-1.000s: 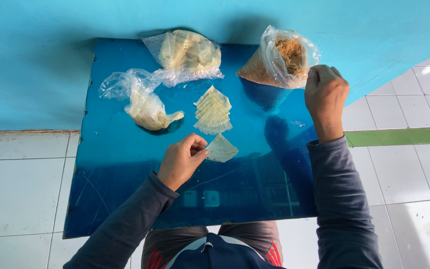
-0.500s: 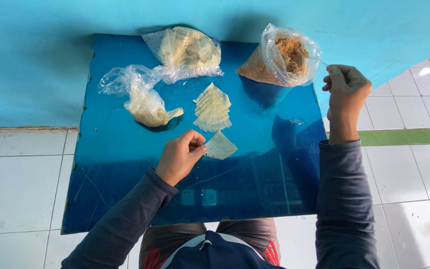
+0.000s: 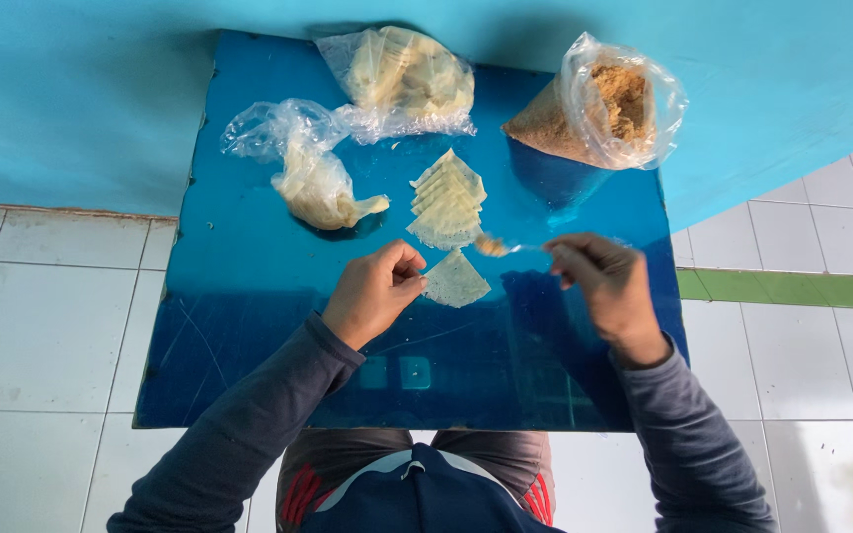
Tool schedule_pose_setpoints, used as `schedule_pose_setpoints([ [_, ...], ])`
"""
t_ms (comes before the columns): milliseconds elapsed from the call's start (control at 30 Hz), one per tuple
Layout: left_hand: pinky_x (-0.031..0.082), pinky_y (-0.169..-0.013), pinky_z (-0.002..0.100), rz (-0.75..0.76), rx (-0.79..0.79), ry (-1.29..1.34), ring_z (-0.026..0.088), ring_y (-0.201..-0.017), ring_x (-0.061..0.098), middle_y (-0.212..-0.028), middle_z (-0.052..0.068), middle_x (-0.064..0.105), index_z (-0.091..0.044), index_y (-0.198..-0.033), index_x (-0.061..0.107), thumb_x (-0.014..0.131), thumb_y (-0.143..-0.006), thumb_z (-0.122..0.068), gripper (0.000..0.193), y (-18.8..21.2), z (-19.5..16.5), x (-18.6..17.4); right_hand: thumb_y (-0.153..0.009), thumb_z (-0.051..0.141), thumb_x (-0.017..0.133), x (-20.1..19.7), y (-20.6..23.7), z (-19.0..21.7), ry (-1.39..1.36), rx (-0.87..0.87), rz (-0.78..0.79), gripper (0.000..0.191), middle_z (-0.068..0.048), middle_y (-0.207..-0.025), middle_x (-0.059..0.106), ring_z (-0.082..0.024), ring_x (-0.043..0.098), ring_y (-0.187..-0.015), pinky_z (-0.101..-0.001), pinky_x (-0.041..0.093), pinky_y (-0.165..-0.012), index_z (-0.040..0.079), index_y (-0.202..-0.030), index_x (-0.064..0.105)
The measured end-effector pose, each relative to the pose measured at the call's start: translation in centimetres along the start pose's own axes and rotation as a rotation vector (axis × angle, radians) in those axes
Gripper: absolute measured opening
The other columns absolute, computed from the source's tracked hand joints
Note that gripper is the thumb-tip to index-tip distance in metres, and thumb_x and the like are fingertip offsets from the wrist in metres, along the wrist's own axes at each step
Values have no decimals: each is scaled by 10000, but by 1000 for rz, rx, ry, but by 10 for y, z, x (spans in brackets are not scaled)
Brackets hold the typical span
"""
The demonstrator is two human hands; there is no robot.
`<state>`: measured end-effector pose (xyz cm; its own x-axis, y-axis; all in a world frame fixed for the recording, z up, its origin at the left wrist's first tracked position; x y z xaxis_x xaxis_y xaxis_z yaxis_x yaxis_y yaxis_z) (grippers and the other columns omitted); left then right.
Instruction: The person sits at a blue table folding triangular pastry wrappers into filled parcels. They take a wrapper, place a scoop of brown filling from a plastic bag onto it, then fold and pinch the wrapper closed and set the finished parcel with the others on the table.
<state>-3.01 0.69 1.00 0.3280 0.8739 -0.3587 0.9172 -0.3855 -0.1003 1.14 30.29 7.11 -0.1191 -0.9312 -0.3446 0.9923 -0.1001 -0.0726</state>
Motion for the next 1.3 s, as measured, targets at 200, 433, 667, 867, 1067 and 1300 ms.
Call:
schedule_pose_setpoints([
  [200, 644, -719, 287, 8, 28, -29, 173, -847, 781, -935, 85, 770, -47, -1030, 657, 772, -903, -136, 193, -1, 4, 2, -980, 94, 681, 25, 7, -16, 215, -152, 173, 150, -50, -880, 742, -90, 662, -727, -232, 542, -623, 34, -1091, 763],
  [433, 649, -716, 304, 9, 41, -35, 186, -858, 788, -938, 95, 774, -44, -1031, 653, 767, -908, -127, 188, 0, 7, 2, -948, 89, 739, 32, 11, -7, 396, -372, 132, 134, -40, -923, 752, -123, 693, -805, -271, 527, -740, 90, -1080, 757],
  [667, 648, -716, 300, 20, 40, -57, 185, -855, 786, -939, 91, 774, -47, -1029, 649, 761, -916, -132, 180, -1, 5, 3, -937, 61, 752, 35, 17, 3, 523, -581, 128, 212, 23, -946, 748, -125, 645, -834, -306, 412, -847, 136, -1135, 742],
  [867, 644, -704, 311, 9, 57, -33, 193, -846, 785, -933, 93, 772, -44, -1030, 647, 761, -913, -125, 182, 1, 5, 3, -912, 80, 784, 35, 22, 6, 598, -710, 106, 267, 35, -972, 739, -143, 641, -878, -331, 403, -882, 165, -1159, 730],
  [1067, 647, -701, 299, 19, 60, -60, 187, -840, 785, -932, 86, 769, -54, -1021, 646, 755, -921, -128, 165, 0, 6, 4, -914, 97, 799, 35, 23, 10, 676, -772, 69, 271, 42, -986, 738, -133, 612, -889, -346, 385, -906, 178, -1165, 740],
  [1300, 641, -697, 299, 11, 66, -14, 187, -836, 785, -922, 88, 769, -48, -1027, 646, 744, -931, -118, 153, 3, 1, 3, -978, -1, 733, 14, 24, 14, 509, -664, -37, 152, -19, -1111, 760, -136, 635, -948, -332, 404, -927, 123, -1063, 712],
])
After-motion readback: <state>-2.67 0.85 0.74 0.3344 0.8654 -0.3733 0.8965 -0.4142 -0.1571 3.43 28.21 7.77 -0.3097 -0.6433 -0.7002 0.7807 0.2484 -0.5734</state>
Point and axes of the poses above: each hand's wrist, its own y-axis away from the middle knuckle, its own x-axis out of the palm, z = x × y, the point moved 3 cm from there along -y, towards the middle knuckle
